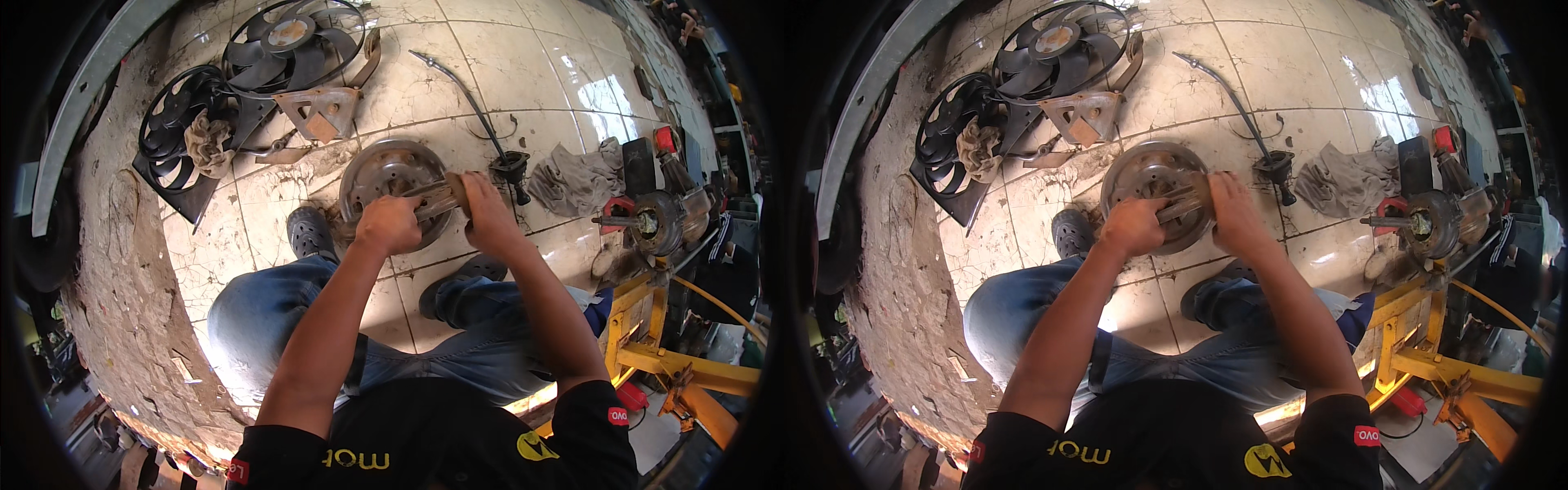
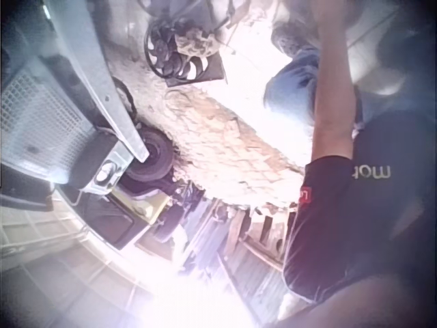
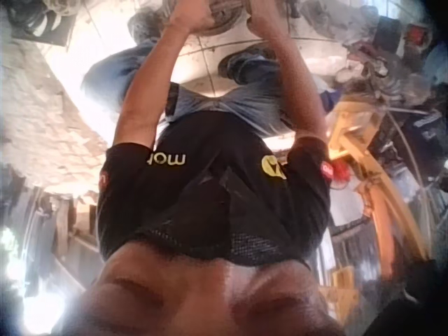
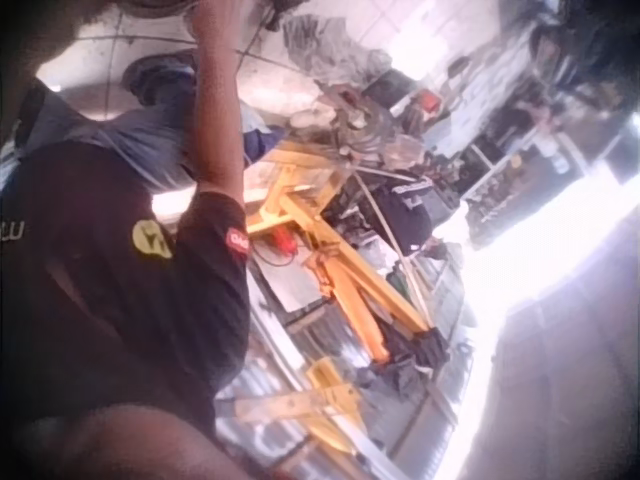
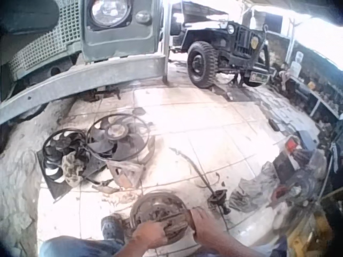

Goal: The person sits on the floor and uses a metal file to scrape the surface of a brake drum. They rotate the drum and repeatedly file different sections to remove rust or debris.

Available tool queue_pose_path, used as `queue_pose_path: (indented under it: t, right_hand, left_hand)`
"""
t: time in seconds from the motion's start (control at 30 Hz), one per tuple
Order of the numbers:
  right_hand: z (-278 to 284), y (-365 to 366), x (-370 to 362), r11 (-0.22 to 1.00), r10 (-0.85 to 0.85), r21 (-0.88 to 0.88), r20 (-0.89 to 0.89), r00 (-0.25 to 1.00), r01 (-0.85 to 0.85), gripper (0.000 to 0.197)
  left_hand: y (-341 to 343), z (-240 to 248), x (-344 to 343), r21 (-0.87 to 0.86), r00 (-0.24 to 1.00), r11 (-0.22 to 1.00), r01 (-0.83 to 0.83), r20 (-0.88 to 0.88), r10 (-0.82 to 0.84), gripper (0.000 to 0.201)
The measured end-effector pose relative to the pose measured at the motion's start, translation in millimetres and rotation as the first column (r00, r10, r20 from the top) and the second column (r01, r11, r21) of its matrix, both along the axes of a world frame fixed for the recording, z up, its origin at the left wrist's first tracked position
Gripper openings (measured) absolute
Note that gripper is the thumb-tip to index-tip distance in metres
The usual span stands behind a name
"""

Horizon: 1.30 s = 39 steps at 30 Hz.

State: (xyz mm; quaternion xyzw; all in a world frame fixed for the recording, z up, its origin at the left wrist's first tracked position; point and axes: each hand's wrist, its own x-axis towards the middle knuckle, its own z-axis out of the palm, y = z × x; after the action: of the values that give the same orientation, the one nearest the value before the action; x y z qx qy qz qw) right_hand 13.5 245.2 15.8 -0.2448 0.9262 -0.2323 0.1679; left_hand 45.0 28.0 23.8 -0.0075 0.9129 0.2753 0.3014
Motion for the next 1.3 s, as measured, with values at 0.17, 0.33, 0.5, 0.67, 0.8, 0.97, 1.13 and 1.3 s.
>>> queue_pose_path:
  t: [0.17,0.33,0.5,0.67,0.8,0.97,1.13,1.3]
  right_hand:
    - [8,-18,16,0.996,0.086,0.022,-0.1,0.991,-0.085,0.087]
    - [-17,7,-7,0.987,-0.1,0.127,0.007,0.995,0.098,0.089]
    - [13,-22,11,0.999,0.029,0.041,-0.018,0.999,-0.029,0.087]
    - [-15,4,-12,0.99,-0.136,0.059,0.079,0.988,0.131,0.087]
    - [-7,-15,6,0.999,-0.018,0.04,-0.085,0.996,0.022,0.09]
    - [-19,-4,-6,0.994,-0.102,-0.034,-0.024,0.995,0.101,0.093]
    - [6,-25,12,0.999,0.038,0.035,-0.1,0.994,-0.035,0.094]
    - [-13,-8,-3,0.999,-0.049,-0.006,-0.043,0.998,0.049,0.094]
  left_hand:
    - [0,-6,1,-0.014,1.0,1.0,0.001,0.002,-0.001,0.05]
    - [3,-3,2,-0.001,0.997,1.0,-0.026,-0.071,0.026,0.048]
    - [-2,-7,-1,-0.036,0.998,0.999,0.005,-0.064,-0.007,0.047]
    - [2,-3,-2,-0.036,0.993,0.999,0.009,-0.121,-0.013,0.047]
    - [-3,-13,0,-0.032,0.993,1.0,-0.001,-0.121,-0.003,0.046]
    - [-2,-11,-2,-0.003,0.984,1.0,0.0,-0.178,-0.001,0.045]
    - [-2,-5,-2,-0.031,0.995,0.999,0.025,-0.091,-0.027,0.045]
    - [-2,-12,0,-0.008,0.982,1.0,-0.008,-0.19,0.006,0.044]
